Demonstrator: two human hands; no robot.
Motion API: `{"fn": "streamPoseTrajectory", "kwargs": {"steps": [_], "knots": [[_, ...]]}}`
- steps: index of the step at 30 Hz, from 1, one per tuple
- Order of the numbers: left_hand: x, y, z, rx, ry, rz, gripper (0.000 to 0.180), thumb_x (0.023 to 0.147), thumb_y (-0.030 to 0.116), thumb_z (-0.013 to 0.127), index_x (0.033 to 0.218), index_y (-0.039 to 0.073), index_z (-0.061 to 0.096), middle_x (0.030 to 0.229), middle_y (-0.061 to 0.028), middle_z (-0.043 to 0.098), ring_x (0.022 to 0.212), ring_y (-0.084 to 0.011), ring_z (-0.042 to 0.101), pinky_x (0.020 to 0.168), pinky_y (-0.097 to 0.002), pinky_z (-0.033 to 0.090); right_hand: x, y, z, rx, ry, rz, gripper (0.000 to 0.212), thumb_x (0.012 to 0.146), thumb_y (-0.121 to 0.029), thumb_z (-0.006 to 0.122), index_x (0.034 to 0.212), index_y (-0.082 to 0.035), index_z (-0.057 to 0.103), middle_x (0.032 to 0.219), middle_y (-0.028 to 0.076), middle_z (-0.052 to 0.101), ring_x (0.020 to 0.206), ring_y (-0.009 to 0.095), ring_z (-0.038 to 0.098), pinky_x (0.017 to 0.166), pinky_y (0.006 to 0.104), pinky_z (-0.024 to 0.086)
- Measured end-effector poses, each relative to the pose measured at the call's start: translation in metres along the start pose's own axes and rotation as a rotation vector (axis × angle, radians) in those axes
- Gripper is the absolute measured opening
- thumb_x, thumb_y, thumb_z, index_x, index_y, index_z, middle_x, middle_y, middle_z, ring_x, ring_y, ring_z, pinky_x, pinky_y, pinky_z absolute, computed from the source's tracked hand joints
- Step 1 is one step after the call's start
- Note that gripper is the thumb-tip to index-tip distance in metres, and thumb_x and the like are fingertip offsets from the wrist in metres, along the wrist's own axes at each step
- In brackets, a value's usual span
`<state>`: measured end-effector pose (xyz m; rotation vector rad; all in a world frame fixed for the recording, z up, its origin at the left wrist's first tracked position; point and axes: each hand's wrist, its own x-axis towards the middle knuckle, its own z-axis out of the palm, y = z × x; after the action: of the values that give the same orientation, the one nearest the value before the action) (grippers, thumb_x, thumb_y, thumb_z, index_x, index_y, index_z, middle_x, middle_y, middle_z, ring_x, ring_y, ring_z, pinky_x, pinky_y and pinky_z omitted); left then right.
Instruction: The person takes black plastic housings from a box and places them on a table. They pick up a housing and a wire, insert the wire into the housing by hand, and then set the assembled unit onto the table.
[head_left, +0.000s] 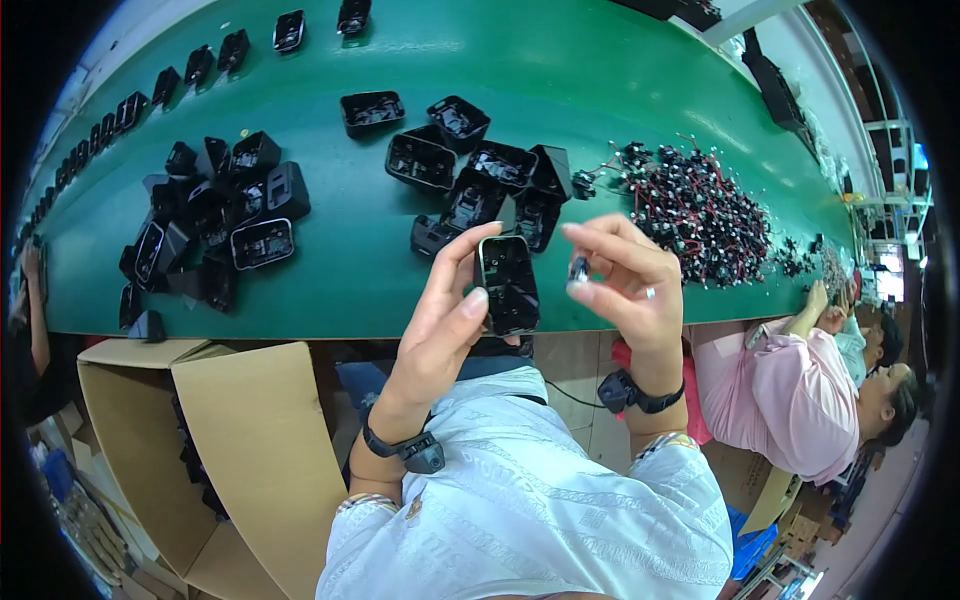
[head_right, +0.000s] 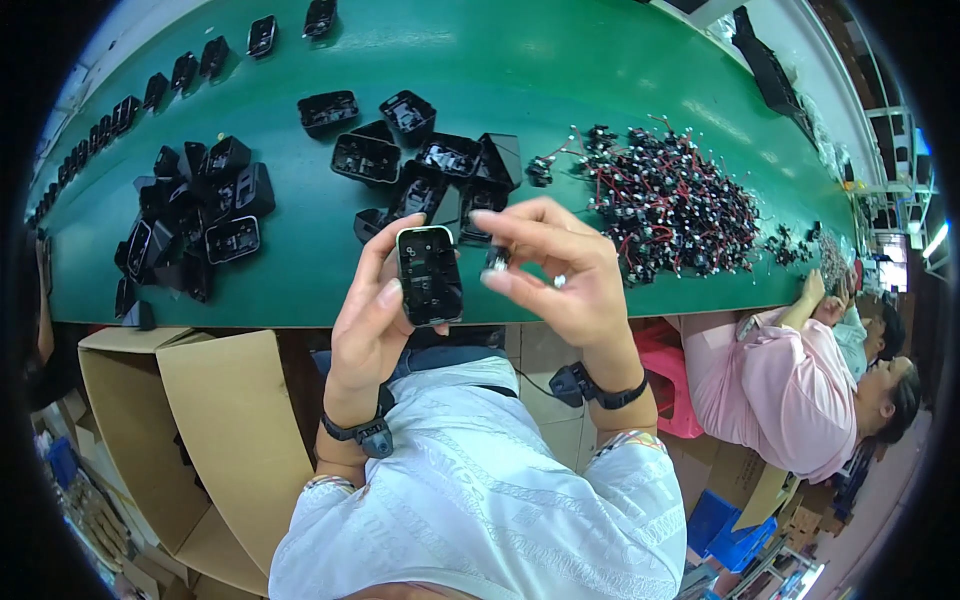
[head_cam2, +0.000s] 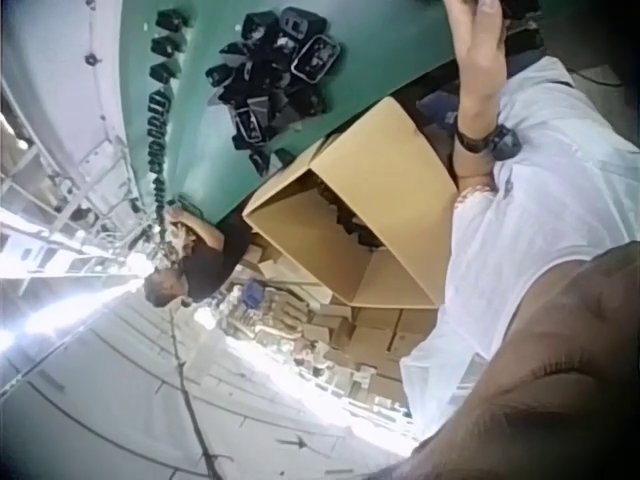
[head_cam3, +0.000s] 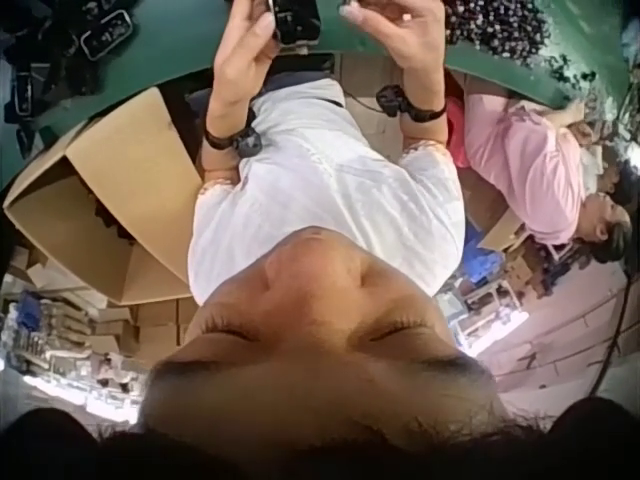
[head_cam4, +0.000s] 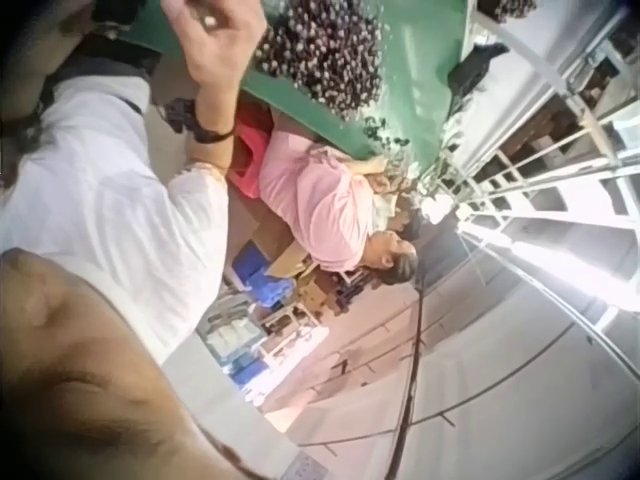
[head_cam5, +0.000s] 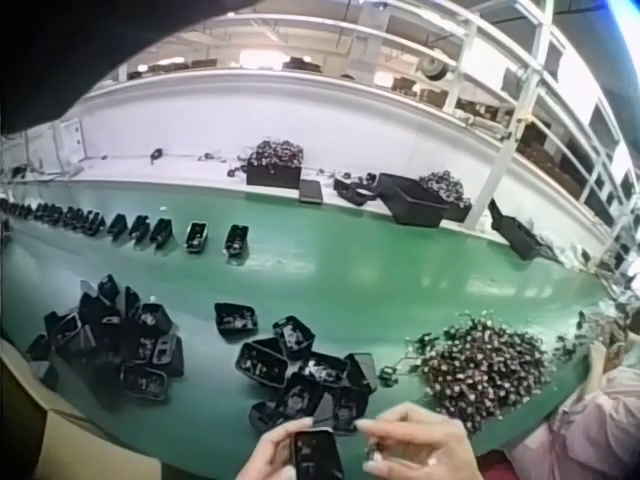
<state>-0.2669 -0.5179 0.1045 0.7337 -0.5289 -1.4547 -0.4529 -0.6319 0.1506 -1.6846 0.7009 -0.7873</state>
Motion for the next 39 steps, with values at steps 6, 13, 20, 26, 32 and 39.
{"fn": "streamPoseTrajectory", "kwargs": {"steps": [6, 13, 20, 26, 32, 39], "knots": [[-0.004, -0.005, -0.01, -0.06, -0.083, 0.093, 0.066, 0.099, 0.022, 0.057, 0.154, 0.0, 0.028, 0.139, -0.0112, 0.045, 0.119, -0.0158, 0.054, 0.095, -0.0312, 0.049, -0.001, 0.002, 0.024, 0.044, -0.008, -0.121, 0.021, 0.074, 0.01, 0.076, 0.094, 0.003, 0.071, 0.108, 0.016, 0.071, 0.096, 0.019, 0.07, 0.077, 0.0266, 0.055], [-0.006, -0.004, -0.024, -0.008, -0.145, 0.193, 0.065, 0.099, 0.022, 0.056, 0.153, -0.004, 0.028, 0.15, -0.0143, 0.039, 0.135, -0.0191, 0.043, 0.109, -0.0352, 0.04, 0.002, 0.002, 0.037, -0.222, 0.055, -0.327, 0.02, 0.072, 0.009, 0.08, 0.088, -0.001, 0.073, 0.103, 0.014, 0.069, 0.086, 0.021, 0.07, 0.075, 0.0301, 0.057], [-0.006, 0.013, -0.033, 0.121, -0.147, -0.02, 0.076, 0.093, 0.038, 0.055, 0.15, -0.008, 0.037, 0.142, -0.0234, 0.052, 0.134, -0.0286, 0.052, 0.115, -0.0386, 0.037, 0.009, 0.001, 0.044, -0.371, -0.002, -0.386, 0.019, 0.073, 0.005, 0.081, 0.088, -0.001, 0.071, 0.099, 0.013, 0.069, 0.087, 0.022, 0.07, 0.076, 0.0302, 0.058], [-0.015, 0.019, -0.032, -0.006, -0.165, 0.161, 0.095, 0.081, 0.016, 0.077, 0.159, -0.001, 0.026, 0.147, -0.0156, 0.047, 0.121, -0.0198, 0.058, 0.08, -0.0249, 0.055, 0.011, 0.012, 0.059, -0.28, -0.071, -0.422, 0.02, 0.073, 0.005, 0.08, 0.09, -0.002, 0.074, 0.1, 0.01, 0.07, 0.091, 0.024, 0.071, 0.077, 0.0338, 0.059], [-0.013, 0.016, -0.044, -0.115, -0.013, 0.064, 0.074, 0.091, 0.039, 0.073, 0.141, -0.008, 0.044, 0.106, -0.0186, 0.068, 0.063, -0.0175, 0.065, 0.052, -0.0262, 0.051, 0.01, 0.008, 0.062, -0.235, -0.012, -0.407, 0.019, 0.075, 0.005, 0.08, 0.091, -0.001, 0.073, 0.099, 0.011, 0.07, 0.085, 0.023, 0.071, 0.073, 0.0325, 0.06], [-0.01, 0.005, -0.057, 0.037, -0.104, 0.092, 0.095, 0.094, 0.076, 0.046, 0.127, -0.013, 0.053, 0.086, -0.0142, 0.069, 0.056, -0.0132, 0.063, 0.046, -0.0219, 0.045, 0.016, 0.006, 0.066, -0.282, -0.125, -0.543, 0.022, 0.07, 0.008, 0.082, 0.088, 0.0, 0.072, 0.098, 0.013, 0.069, 0.085, 0.025, 0.072, 0.075, 0.0335, 0.06]]}}
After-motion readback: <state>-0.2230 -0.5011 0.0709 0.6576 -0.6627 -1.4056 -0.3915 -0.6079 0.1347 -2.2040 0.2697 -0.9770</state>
